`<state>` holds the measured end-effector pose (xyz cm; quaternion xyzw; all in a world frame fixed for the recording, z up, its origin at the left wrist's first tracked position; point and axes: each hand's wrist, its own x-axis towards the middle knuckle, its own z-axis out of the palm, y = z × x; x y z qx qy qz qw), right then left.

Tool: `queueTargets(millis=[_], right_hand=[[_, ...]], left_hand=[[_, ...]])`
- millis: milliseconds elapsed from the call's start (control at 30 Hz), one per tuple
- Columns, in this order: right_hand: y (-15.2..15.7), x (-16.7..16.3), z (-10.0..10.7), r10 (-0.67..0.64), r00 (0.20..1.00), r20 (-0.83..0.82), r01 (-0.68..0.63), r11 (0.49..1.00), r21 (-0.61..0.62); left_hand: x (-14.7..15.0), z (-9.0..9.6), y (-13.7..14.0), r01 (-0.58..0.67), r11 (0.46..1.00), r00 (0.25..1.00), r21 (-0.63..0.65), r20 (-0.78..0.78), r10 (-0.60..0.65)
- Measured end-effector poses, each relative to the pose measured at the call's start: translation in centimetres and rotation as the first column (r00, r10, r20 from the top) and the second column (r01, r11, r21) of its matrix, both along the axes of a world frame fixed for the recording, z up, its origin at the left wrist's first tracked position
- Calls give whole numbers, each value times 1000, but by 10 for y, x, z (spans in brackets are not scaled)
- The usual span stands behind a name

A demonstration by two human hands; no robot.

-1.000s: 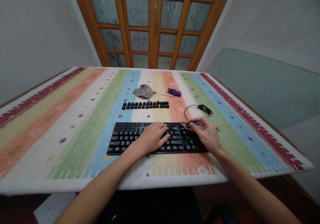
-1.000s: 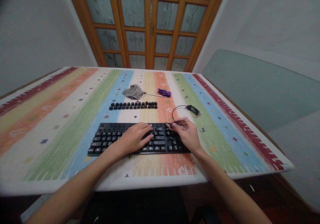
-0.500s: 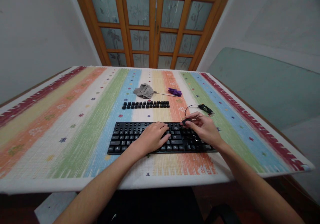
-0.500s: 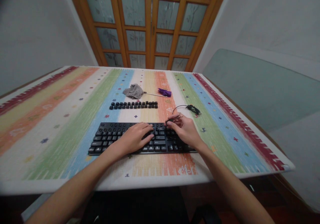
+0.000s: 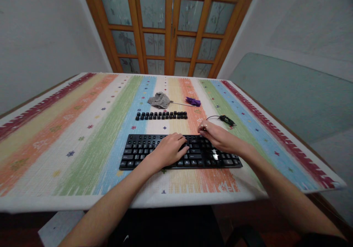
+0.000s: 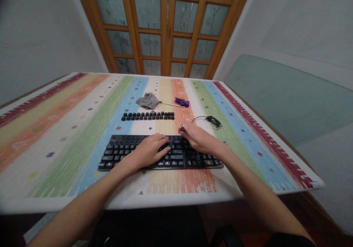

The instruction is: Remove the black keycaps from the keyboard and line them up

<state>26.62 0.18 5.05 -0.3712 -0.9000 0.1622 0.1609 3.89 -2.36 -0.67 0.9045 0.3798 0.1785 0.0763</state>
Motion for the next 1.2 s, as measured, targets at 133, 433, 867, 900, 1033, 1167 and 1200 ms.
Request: queueTargets(millis=[133,433,867,900,1033,1167,1200], right_hand=[[8,1,-2,21,992,122,-26,999,41],[13,12,-9,83,962,259,-79,997,-24],[16,10,-23,137,946,295,-136,990,-25],[16,9,-22,138,944,300,-138,990,-21],[17,7,-21,139,933,332,-143,990,-12],[17,6,-22,171,925,339,-171,985,-30],[17,6,-22,173,925,340,-174,984,-28]], left_hand=[[2,2,1,-3,1000,1000,13,7,3],[9,9,17,5,1000,999,-13,40,-4],[17,23,36,126,984,991,-129,-17,-129],[17,24,37,134,983,990,-128,-30,-139],[19,23,37,167,980,982,-107,-74,-175],[19,15,34,155,987,981,-46,-109,-159],[19,14,33,153,988,981,-27,-119,-156]])
